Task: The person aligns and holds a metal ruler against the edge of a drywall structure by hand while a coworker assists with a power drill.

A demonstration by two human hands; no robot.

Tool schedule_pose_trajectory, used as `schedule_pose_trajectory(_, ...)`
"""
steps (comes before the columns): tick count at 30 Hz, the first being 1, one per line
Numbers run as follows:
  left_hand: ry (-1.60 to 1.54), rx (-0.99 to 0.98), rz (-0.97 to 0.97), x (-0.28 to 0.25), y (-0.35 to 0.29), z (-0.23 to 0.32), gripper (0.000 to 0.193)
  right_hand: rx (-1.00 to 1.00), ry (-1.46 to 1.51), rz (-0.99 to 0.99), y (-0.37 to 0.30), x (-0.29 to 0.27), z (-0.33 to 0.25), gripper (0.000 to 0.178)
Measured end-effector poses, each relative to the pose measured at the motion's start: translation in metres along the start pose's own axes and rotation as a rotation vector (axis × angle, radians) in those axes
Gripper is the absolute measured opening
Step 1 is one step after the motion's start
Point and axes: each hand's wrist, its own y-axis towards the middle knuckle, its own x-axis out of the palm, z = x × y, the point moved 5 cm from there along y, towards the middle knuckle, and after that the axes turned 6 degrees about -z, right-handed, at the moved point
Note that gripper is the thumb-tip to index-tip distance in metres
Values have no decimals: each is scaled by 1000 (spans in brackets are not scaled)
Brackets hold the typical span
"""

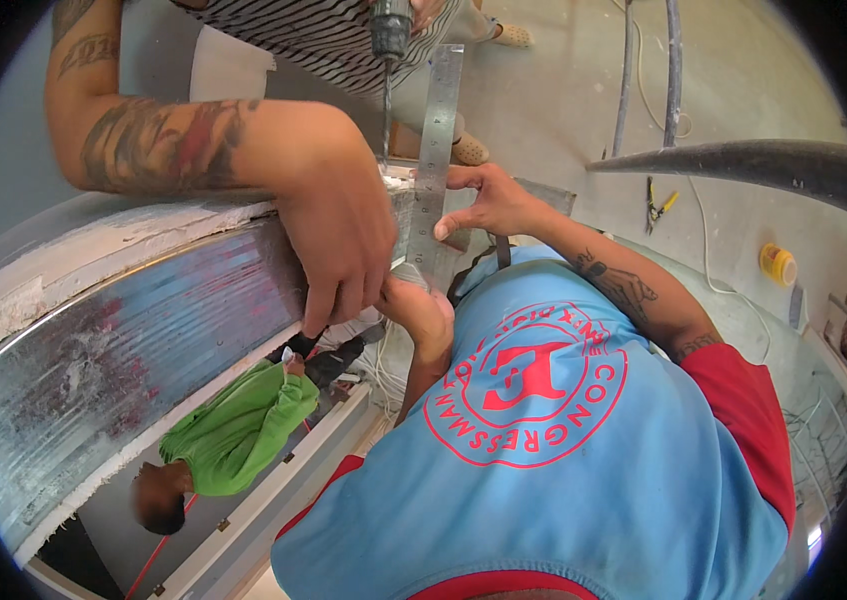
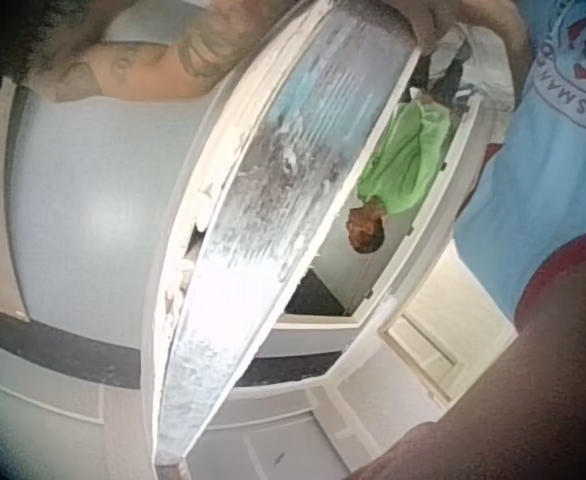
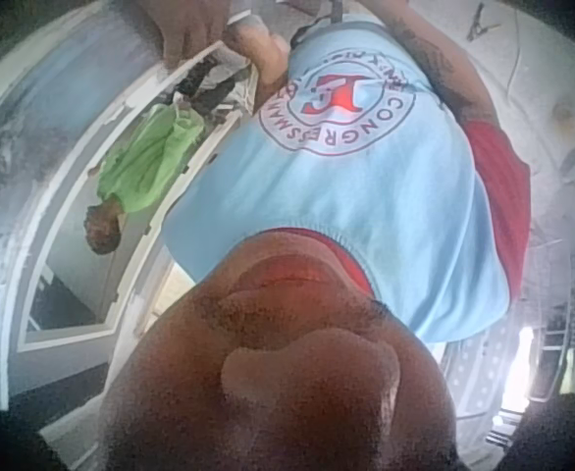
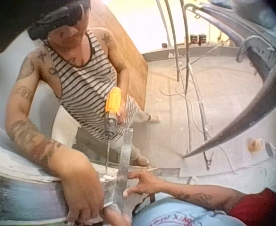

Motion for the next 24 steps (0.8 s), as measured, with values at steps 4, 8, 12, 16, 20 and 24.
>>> schedule_pose_trajectory(4, -16, 87, -106, 5, 4, 7, 47, 43, -24, -56, -1, -1, -4, 64)
schedule_pose_trajectory(8, -3, 139, -160, 7, 6, 8, 51, -27, -1, -5, 0, 1, 3, 64)
schedule_pose_trajectory(12, 72, 127, -155, 0, 13, 2, 52, -12, -19, 0, 1, 0, 3, 64)
schedule_pose_trajectory(16, 58, 133, -151, 0, 14, 3, 52, 2, -25, -9, 1, 0, 5, 63)
schedule_pose_trajectory(20, 4, 97, -164, 6, 8, 6, 48, 58, -9, -61, -6, 2, 0, 72)
schedule_pose_trajectory(24, 16, 103, -137, 2, 9, 4, 49, -93, -288, 306, -18, -7, -27, 71)
